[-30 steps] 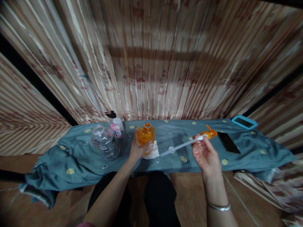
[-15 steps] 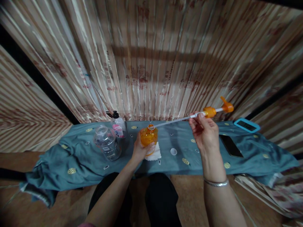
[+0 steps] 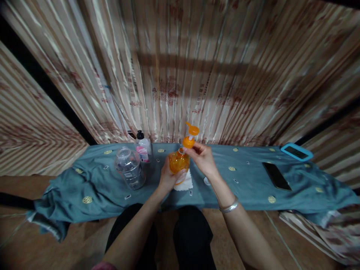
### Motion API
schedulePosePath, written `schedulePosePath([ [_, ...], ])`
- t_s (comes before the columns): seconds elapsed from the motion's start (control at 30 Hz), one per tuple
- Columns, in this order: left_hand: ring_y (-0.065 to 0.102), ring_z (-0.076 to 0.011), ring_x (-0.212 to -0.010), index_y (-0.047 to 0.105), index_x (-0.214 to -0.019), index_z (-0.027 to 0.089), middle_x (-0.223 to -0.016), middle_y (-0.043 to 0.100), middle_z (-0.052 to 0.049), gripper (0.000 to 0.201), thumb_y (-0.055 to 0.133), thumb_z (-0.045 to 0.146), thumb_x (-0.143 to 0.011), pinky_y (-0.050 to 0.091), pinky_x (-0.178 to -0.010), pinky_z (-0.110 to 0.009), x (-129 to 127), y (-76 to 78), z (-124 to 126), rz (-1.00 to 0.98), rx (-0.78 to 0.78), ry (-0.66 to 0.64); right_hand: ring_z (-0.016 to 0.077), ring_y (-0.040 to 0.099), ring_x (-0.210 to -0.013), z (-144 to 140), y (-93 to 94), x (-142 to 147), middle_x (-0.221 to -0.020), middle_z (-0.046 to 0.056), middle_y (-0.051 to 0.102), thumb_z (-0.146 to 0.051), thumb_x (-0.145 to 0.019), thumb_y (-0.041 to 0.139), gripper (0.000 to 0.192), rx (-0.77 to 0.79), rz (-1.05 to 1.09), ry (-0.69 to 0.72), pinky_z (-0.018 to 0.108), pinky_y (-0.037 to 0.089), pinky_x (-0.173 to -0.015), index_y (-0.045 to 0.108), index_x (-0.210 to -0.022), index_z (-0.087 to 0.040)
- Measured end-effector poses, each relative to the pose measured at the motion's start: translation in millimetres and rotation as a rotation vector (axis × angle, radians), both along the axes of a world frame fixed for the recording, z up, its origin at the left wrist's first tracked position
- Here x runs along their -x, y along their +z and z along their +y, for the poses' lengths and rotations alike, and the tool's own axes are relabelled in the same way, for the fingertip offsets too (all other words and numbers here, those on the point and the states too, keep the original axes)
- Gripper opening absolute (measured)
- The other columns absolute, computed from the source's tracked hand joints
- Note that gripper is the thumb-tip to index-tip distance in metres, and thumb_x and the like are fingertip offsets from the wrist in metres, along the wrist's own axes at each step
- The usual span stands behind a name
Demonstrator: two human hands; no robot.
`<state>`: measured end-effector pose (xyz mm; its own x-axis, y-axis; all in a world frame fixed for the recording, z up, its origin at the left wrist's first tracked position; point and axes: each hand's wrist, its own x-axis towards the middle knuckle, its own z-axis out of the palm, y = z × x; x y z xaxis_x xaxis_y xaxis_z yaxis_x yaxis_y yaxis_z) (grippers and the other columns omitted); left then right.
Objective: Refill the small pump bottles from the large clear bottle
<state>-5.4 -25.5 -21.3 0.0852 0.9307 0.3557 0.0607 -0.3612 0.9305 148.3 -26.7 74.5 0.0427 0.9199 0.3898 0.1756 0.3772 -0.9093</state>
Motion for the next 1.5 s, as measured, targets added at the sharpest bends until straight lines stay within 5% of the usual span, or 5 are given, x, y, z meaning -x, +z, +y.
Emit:
schedulePosePath([
  [0.5, 0.064, -0.0318, -0.125, 0.047, -0.138, 0.023, -0.136, 0.063, -0.014, 0.076, 0.084, 0.032, -0.072, 0.051, -0.109, -0.051, -2, -4.5, 2, -0.027, -0.016, -0.021, 0.0244, 0.065, -0.116, -6, -31.9, -1, -0.129, 0.009, 0.065, -0.042, -0.095, 0.068, 0.039, -0.052, -0.018, 0.014, 0.051, 0.052, -0.101, 0.063, -0.126, -0.020],
  [0.9, 0.063, -0.0333, -0.126, 0.050, -0.138, 0.023, -0.137, 0.063, -0.013, 0.077, 0.085, 0.035, -0.070, 0.050, -0.111, -0.053, -3, -3.0, 1, -0.020, -0.009, -0.012, 0.0237, 0.065, -0.114, -1, -7.6, -16, -0.125, 0.008, 0.067, -0.043, -0.094, 0.069, 0.035, 0.003, -0.215, 0.195, 0.051, 0.051, -0.102, 0.066, -0.120, -0.019],
  [1.5, 0.061, -0.0335, -0.129, 0.049, -0.138, 0.023, -0.138, 0.063, -0.013, 0.077, 0.085, 0.030, -0.070, 0.049, -0.112, -0.054, -2, 2.5, -2, 0.003, 0.000, -0.014, 0.0225, 0.067, -0.110, -1, -7.2, -14, -0.121, 0.007, 0.069, -0.044, -0.095, 0.067, 0.035, 0.021, -0.222, 0.177, 0.049, 0.052, -0.099, 0.066, -0.119, -0.019],
])
